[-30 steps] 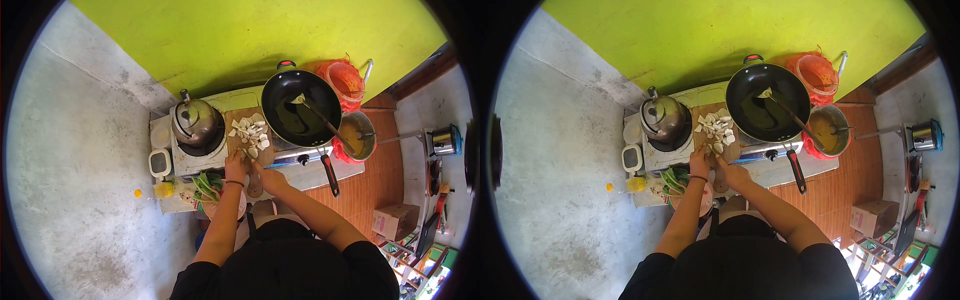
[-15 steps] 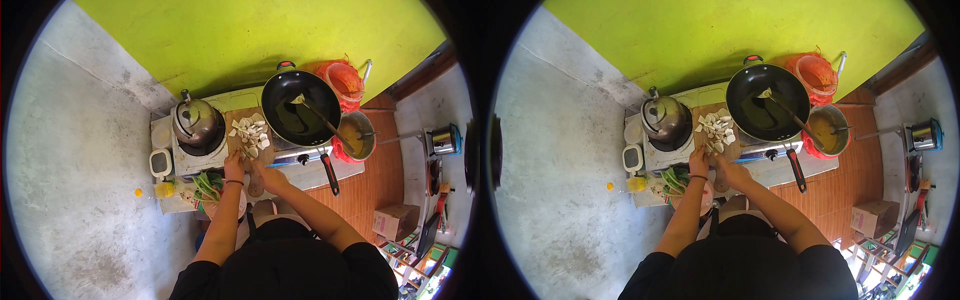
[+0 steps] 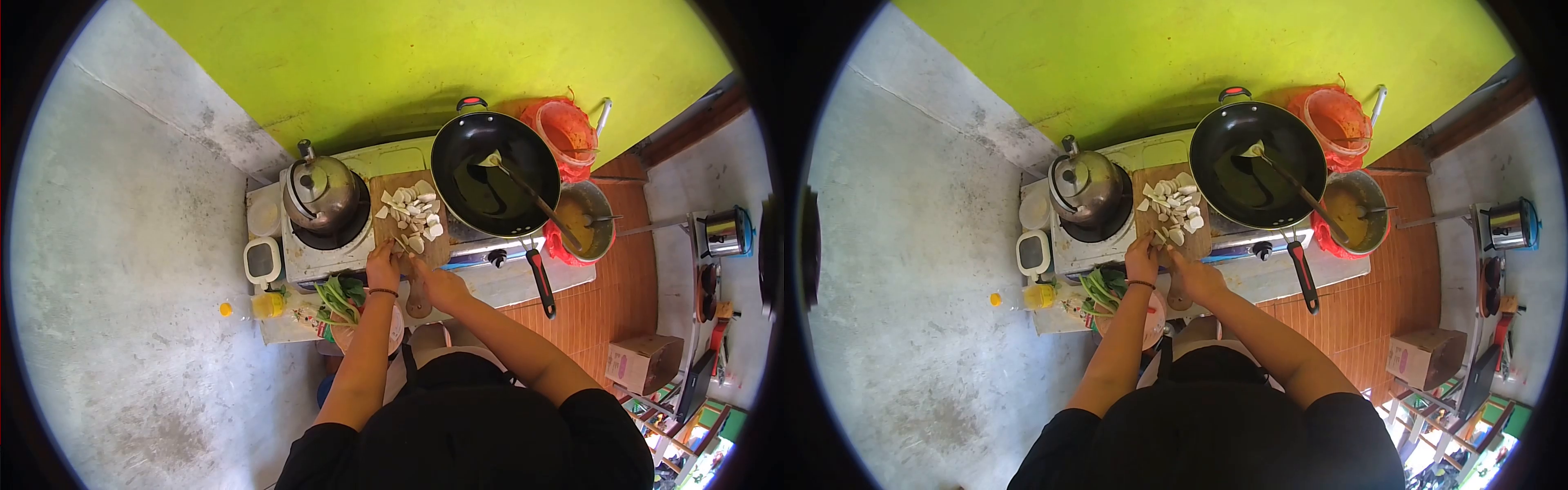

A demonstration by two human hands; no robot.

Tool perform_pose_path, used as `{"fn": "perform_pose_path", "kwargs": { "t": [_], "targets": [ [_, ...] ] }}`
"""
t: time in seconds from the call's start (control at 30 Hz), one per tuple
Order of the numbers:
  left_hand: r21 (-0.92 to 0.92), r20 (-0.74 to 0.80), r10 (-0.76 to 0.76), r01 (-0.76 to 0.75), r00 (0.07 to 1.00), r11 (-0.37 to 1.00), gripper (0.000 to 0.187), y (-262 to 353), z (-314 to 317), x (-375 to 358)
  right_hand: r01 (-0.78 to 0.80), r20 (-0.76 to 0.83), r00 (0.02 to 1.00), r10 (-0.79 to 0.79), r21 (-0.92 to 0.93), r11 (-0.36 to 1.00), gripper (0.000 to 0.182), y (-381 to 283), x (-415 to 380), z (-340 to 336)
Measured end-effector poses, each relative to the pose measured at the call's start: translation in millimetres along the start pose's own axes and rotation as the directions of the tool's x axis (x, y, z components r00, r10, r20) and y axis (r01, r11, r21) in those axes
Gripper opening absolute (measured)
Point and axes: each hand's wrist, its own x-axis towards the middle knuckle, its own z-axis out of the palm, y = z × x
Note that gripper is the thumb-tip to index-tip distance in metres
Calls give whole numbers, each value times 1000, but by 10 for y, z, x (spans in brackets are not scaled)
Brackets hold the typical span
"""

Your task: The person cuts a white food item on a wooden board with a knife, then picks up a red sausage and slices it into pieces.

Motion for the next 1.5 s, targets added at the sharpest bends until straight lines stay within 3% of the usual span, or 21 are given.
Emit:
{"fn": "perform_pose_path", "kwargs": {
  "t": [0.07,0.47,0.67,0.77,0.87,1.17,1.5],
  "targets": [
    [15,-29,48,-48,998,999,33,-8,4,22,-12,1,1000,12,-27,1000,67,-17,18,-15],
    [-40,18,-54,55,998,998,34,80,-61,35,-7,-2,1000,7,-90,996,70,1,122,43],
    [-17,-31,26,-26,999,1000,30,33,-25,13,-25,35,999,34,-221,975,68,-59,179,-26],
    [46,-96,120,-116,988,992,29,-1,11,9,-10,-5,1000,9,-157,988,65,-48,181,-41],
    [-55,-119,-27,20,993,998,29,57,46,-30,31,-28,999,-28,80,996,65,29,159,-36],
    [-113,-46,-66,60,997,992,28,55,-26,15,52,-59,997,-51,12,999,61,58,-128,-41],
    [-141,-51,-83,76,995,987,28,93,-58,26,-8,38,999,6,49,999,66,20,-78,-30]
  ]
}}
